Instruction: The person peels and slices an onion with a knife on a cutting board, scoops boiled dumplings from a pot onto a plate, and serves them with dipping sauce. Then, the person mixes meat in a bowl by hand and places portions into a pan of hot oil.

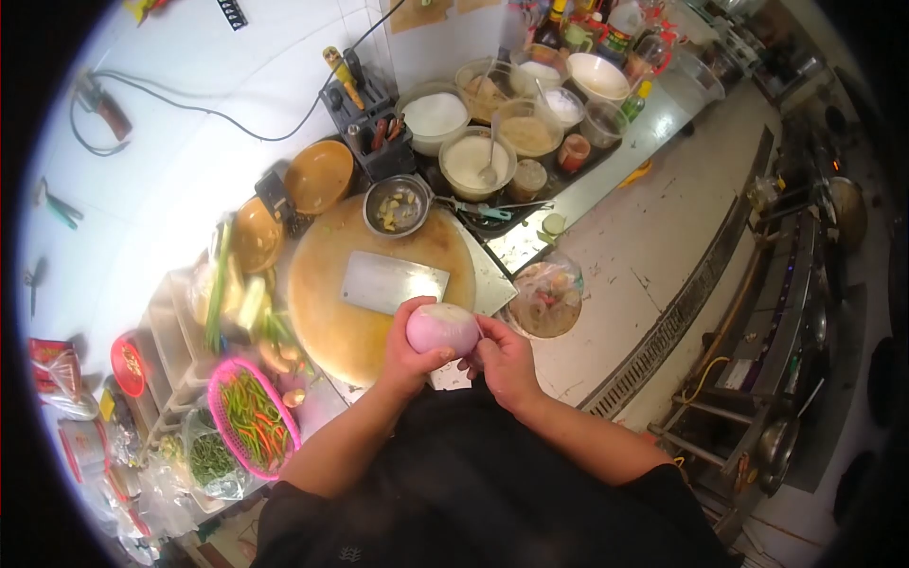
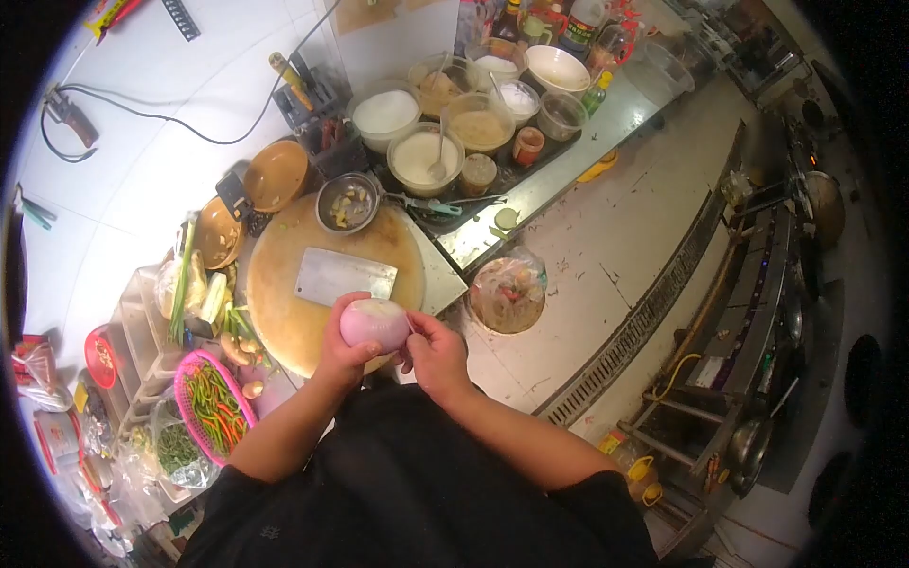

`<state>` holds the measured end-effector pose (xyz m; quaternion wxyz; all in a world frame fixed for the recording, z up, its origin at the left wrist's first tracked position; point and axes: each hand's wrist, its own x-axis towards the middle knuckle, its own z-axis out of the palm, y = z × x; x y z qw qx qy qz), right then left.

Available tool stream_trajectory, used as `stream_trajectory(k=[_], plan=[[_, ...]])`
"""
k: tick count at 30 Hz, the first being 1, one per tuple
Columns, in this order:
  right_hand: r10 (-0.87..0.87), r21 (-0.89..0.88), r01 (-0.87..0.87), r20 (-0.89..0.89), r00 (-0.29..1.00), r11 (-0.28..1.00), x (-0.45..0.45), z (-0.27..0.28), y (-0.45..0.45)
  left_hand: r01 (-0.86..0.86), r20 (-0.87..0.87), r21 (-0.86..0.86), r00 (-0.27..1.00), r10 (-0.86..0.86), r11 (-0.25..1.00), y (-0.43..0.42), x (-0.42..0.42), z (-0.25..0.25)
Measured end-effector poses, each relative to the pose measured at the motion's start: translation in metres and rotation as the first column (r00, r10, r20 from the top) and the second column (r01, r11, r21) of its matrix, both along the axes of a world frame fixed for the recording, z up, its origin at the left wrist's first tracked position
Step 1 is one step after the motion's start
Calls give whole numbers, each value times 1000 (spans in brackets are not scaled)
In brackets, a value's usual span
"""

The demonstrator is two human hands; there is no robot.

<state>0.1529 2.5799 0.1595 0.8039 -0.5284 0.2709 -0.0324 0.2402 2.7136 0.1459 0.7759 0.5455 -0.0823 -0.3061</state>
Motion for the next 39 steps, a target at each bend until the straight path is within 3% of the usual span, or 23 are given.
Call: stream_trajectory(k=[3, 9, 11, 12, 14, 16, 17, 18, 19, 20, 22, 28, 32, 34, 37, 38, 39], plan=[[5, -47, -6, -18, 1000, 999, 3, 3, 0, 32, -9, 2, 999, -32, 999, 1, 3, 2], [-16, 253, 47, -124, 992, 966, 5, -5, -13, 67, -13, -72, 998, -68, 995, 2, 1, -2], [-41, 262, 72, -121, 992, 962, 3, -1, -12, -40, -236, -170, 972, -1, 985, -3, -2, 5], [-44, 258, 74, -120, 992, 963, 3, -4, -11, -37, -234, -174, 972, -5, 984, 0, -2, -2], [11, 40, -9, -49, 999, 999, 0, -17, -11, -48, -304, -228, 952, -24, 972, 3, 3, -27], [155, -241, -152, -7, 988, 959, -4, -48, -12, 82, -209, -161, 971, -116, 983, 7, 4, -19], [213, -239, -228, -84, 973, 944, -2, -25, -16, 120, -229, -198, 959, -165, 973, 14, 9, -37], [198, -214, -209, -71, 978, 954, -3, -8, -18, 43, -257, -196, 962, -94, 980, 7, 0, -18], [95, -106, -93, 17, 995, 990, -3, -11, -9, 65, -222, -184, 969, -106, 981, 4, -2, -9], [147, -335, -123, 48, 988, 934, -5, 7, -13, 66, -181, -154, 979, -94, 986, 3, -1, -7], [156, -132, -156, -10, 988, 979, -7, 24, -16, 86, -148, -151, 983, -109, 985, 3, -1, -11], [113, 68, -119, 82, 990, 991, -7, 10, -17, 52, -128, -117, 990, -67, 992, -3, -1, -6], [99, 22, -100, 54, 994, 995, -12, 12, -22, 94, -146, -81, 984, -105, 992, -2, 5, -2], [185, -270, -169, 34, 982, 948, -14, 20, -27, 92, -130, -61, 986, -100, 994, -2, 4, -2], [174, -360, -150, 35, 984, 921, -15, 16, -26, 106, -84, -22, 991, -108, 994, -1, 1, 0], [170, -361, -147, 35, 985, 921, -15, 13, -25, 119, -53, -2, 991, -119, 993, -1, 0, 1], [133, -235, -126, 14, 991, 964, -14, 11, -24, 121, -53, -3, 991, -121, 993, -1, -1, 0]])
